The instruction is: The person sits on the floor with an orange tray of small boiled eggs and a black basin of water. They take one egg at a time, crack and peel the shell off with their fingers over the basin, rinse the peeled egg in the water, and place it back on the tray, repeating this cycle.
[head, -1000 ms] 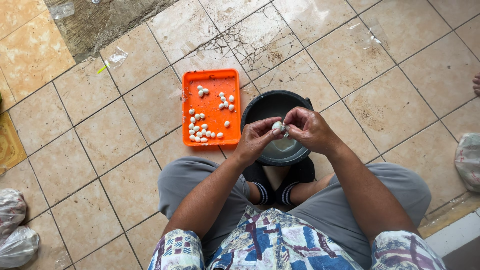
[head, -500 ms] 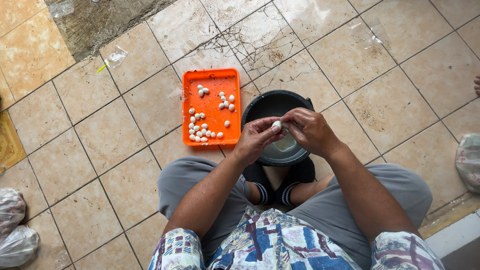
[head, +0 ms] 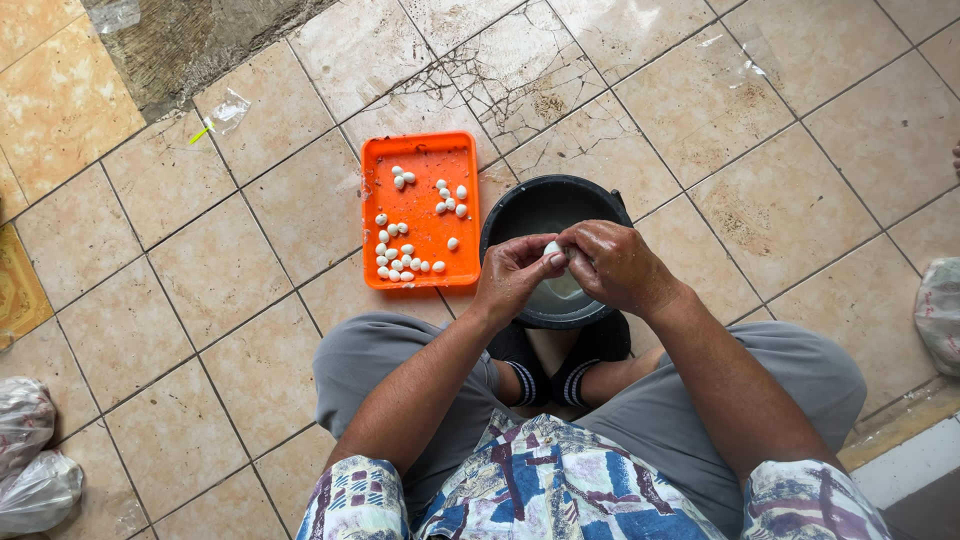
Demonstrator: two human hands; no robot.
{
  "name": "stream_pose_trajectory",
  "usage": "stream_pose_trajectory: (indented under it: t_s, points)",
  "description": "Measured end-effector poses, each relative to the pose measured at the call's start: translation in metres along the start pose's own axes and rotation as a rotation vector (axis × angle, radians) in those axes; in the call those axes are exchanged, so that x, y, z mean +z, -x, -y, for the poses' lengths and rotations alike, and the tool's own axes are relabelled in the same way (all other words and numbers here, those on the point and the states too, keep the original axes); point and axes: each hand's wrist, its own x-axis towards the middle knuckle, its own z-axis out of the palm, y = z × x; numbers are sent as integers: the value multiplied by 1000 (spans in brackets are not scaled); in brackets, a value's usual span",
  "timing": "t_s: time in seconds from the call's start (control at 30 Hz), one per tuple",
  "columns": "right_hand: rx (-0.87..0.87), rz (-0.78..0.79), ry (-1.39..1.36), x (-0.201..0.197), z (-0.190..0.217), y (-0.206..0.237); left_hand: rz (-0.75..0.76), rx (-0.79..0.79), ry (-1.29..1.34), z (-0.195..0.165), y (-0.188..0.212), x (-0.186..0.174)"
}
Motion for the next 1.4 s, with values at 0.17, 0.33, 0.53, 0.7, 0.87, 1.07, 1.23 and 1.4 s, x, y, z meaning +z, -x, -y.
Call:
stream_pose_trajectory:
  t_s: [0.17, 0.33, 0.53, 0.7, 0.87, 1.07, 1.23, 1.4]
  points:
    - [13, 23, 6, -1, 0, 0, 12, 9, -20, 2, 1, 0]
    - [-3, -17, 31, 1, 0, -1, 12, 17, -10, 6, 2, -1]
    - [199, -22, -133, 7, -3, 1, 40, 11, 56, 6, 1, -3]
    - [472, -22, -591, 5, -8, -2, 115, -105, 403, 1, -2, -7]
    - [172, 25, -211, -3, 0, 0, 111, -63, 245, -3, -2, -12]
    - [29, 36, 1, -3, 3, -2, 55, 21, -23, 4, -1, -11]
    - [124, 77, -36, -2, -2, 1, 57, 22, -91, 9, 0, -11]
    - [422, 139, -316, -1, -12, 4, 150, -25, 55, 4, 2, -13]
